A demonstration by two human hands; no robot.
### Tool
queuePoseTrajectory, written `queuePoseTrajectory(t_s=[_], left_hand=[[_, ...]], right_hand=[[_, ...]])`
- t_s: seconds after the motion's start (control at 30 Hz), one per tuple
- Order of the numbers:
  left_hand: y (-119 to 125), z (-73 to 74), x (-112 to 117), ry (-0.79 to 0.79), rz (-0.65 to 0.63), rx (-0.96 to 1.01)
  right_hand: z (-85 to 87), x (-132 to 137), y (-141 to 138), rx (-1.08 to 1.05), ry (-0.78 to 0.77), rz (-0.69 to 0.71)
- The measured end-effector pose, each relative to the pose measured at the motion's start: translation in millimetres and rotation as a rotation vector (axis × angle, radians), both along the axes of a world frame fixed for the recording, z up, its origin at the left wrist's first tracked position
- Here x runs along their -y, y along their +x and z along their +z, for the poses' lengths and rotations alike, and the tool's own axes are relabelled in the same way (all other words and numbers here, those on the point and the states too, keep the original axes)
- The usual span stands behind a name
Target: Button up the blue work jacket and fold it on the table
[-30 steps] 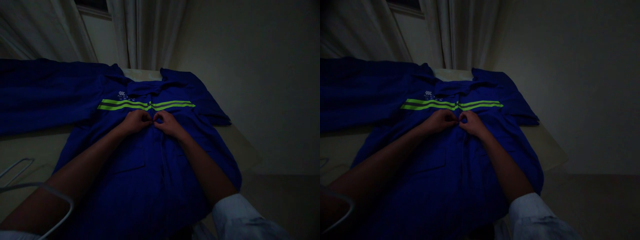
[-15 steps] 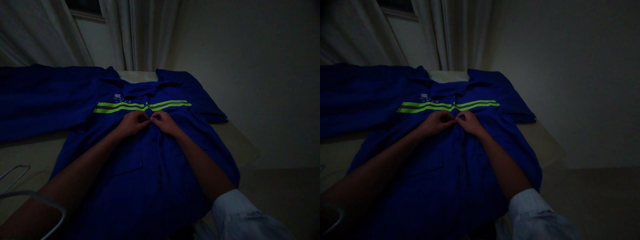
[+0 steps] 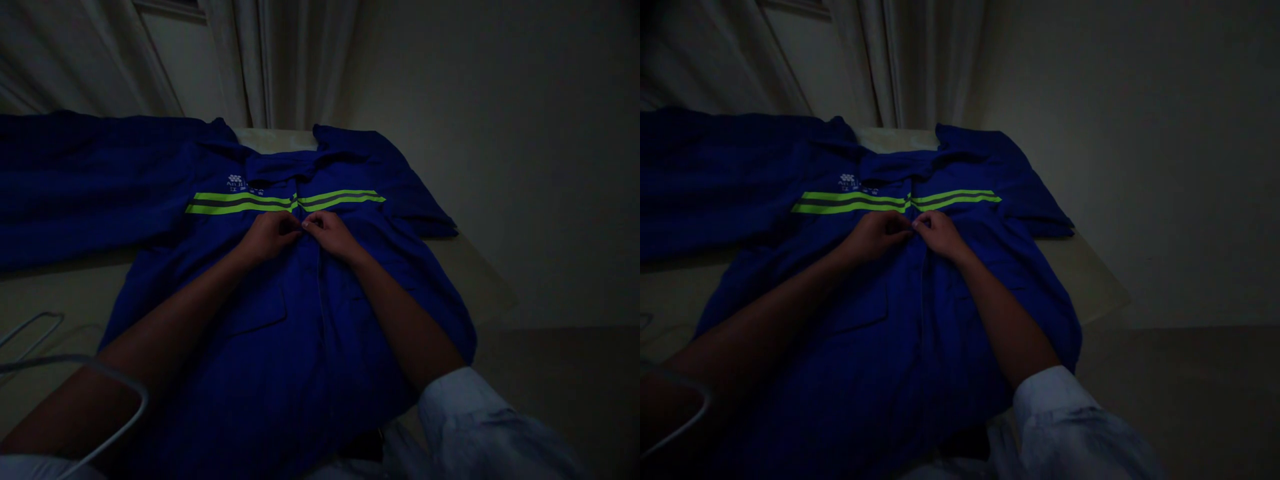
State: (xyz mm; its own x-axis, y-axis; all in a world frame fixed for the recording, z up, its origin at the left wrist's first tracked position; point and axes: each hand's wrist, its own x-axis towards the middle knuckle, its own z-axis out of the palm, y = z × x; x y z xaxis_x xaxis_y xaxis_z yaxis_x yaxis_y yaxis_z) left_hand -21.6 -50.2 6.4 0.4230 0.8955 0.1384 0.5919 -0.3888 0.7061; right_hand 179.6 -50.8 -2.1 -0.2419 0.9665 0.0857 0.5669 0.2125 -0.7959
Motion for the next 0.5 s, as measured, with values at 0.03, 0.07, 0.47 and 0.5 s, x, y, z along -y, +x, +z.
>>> queuePoseTrajectory(t_s=[0.03, 0.07, 0.47, 0.5], left_hand=[[0.2, -0.4, -0.1, 0.0, 0.005, 0.002], [0.5, -0.5, 0.2, 0.005, 0.01, 0.002], [4.4, 1.1, 4.2, 0.031, 0.031, 0.123], [4.7, 1.5, 3.8, 0.031, 0.037, 0.11]], right_hand=[[-1.3, -0.6, -0.4, 0.001, 0.0, -0.001], [-2.6, -0.8, -1.0, 0.002, 0.007, -0.004], [-1.1, 6.5, -5.4, -0.088, 0.267, 0.047], [-0.4, 7.4, -5.8, -0.087, 0.265, 0.043]])
